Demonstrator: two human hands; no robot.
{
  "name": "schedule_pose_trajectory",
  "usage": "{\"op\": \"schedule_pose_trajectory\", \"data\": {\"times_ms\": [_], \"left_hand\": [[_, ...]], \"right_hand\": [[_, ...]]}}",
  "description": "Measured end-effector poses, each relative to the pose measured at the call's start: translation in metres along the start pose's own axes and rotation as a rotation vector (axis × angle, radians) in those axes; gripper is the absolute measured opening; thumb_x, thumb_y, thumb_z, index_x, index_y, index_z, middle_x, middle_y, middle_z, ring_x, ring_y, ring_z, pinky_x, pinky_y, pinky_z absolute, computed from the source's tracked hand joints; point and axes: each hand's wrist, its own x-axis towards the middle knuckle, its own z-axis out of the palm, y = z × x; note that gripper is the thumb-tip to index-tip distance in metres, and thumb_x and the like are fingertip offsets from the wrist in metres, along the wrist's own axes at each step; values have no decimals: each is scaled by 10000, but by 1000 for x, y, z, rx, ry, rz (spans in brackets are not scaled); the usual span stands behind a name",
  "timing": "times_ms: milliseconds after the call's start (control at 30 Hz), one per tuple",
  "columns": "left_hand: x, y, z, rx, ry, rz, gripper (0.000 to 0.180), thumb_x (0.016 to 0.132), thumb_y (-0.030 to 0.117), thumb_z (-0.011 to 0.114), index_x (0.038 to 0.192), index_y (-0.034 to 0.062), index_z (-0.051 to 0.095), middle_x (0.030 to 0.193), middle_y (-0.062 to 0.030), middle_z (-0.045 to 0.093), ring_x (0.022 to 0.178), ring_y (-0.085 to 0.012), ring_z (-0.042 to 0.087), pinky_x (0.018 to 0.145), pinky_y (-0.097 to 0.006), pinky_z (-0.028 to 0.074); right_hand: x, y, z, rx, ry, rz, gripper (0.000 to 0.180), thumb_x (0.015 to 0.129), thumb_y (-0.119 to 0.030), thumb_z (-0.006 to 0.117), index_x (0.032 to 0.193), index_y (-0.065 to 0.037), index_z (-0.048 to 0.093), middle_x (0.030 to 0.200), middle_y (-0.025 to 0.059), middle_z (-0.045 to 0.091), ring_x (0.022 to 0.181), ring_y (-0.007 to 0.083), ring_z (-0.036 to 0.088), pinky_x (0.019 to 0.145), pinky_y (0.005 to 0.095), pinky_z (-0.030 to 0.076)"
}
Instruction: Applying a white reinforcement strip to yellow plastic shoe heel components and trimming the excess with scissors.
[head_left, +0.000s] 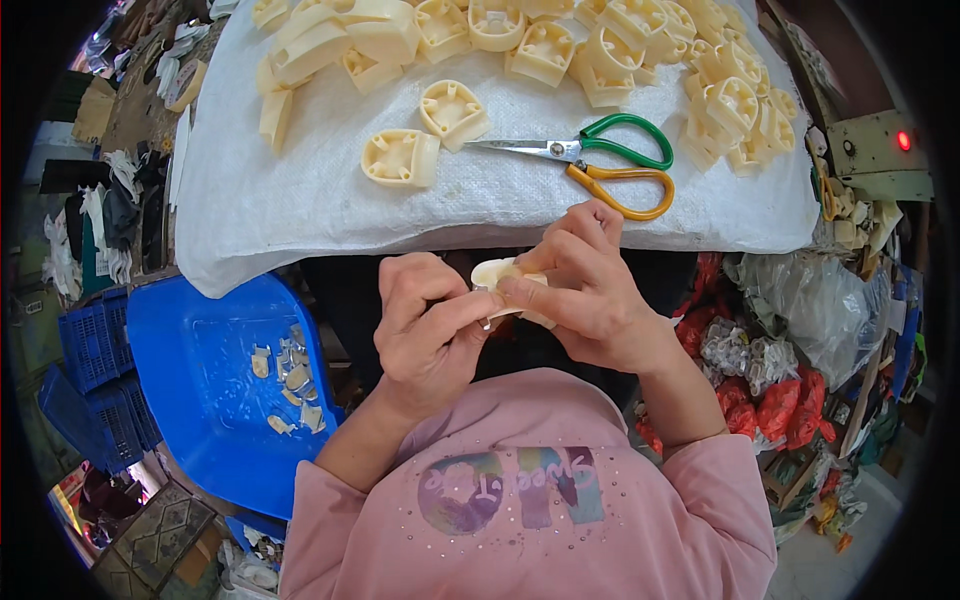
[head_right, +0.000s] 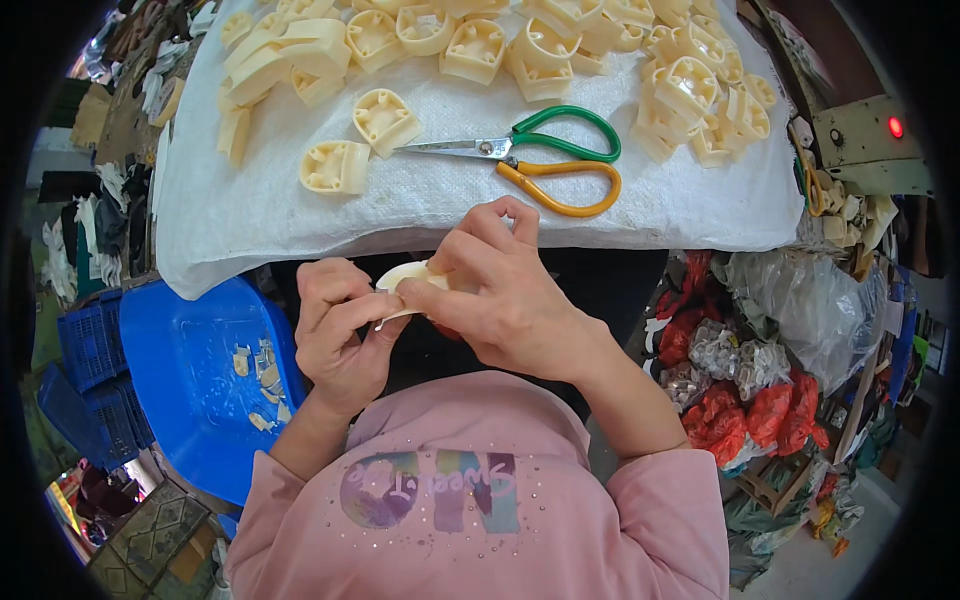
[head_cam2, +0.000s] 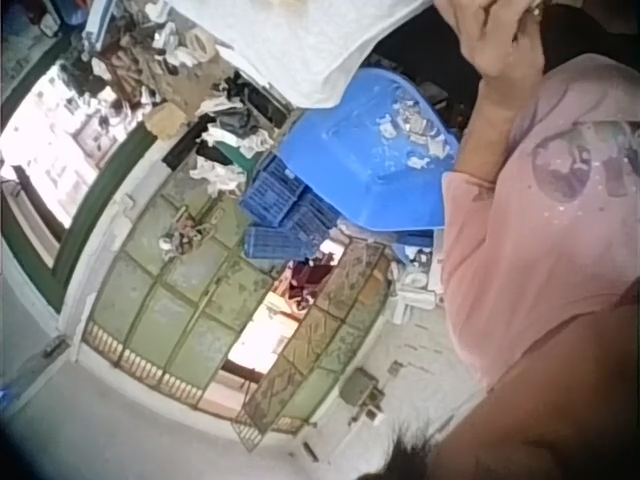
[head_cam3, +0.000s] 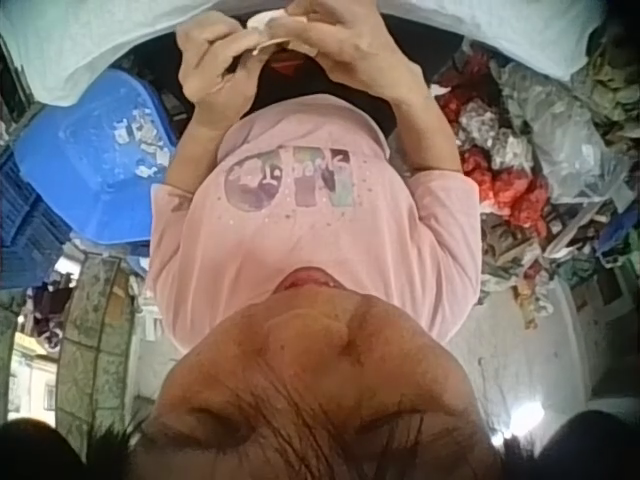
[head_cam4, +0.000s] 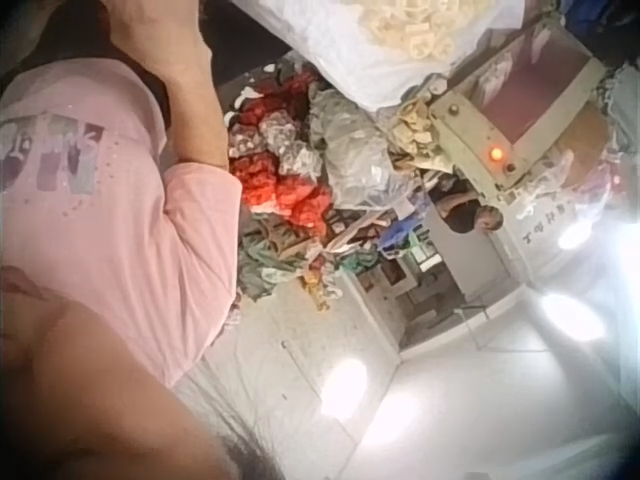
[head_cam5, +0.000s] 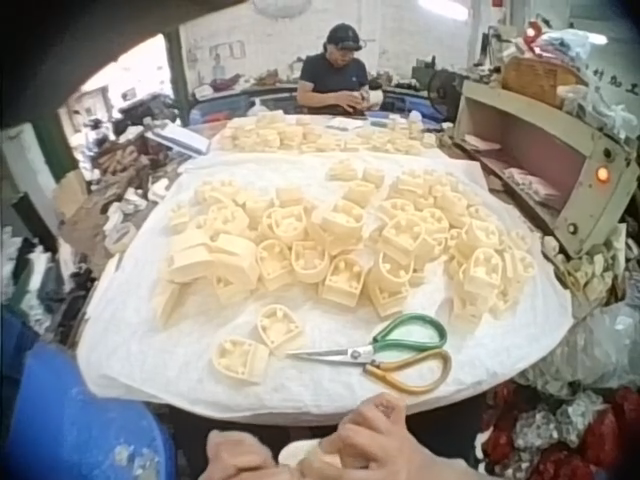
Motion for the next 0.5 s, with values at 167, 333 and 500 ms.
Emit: {"op": "schedule_pose_trajectory", "data": {"times_ms": [167, 333, 500], "left_hand": [[2, 7, -8, 46, -6, -15, 185, 699, 62, 762, 809, 56, 613, 756, -53, 505, 727, -216, 472, 620, -304, 388], [-3, -2, -14, 94, 163, -98, 312, 549, -129, 680, 779, 70, 613, 715, -49, 476, 712, -224, 476, 619, -325, 395], [4, 4, -6, -14, 139, 8, 289, 628, -83, 682, 843, 82, 582, 906, -123, 470, 851, -288, 501, 720, -375, 427]], "right_hand": [[6, -1, -7, -77, -35, -13, 360, 674, -199, 723, 1026, -190, 650, 1177, 129, 478, 1042, 299, 417, 896, 440, 265], [-2, -21, -20, 169, 439, 48, 385, 785, -371, 688, 1032, -80, 639, 1206, 233, 440, 1123, 324, 417, 945, 414, 318], [-42, -23, 33, 1100, 472, 739, 339, 804, -75, 674, 1081, 1, 494, 1032, 105, 558, 921, 164, 555, 811, 311, 464]]}}
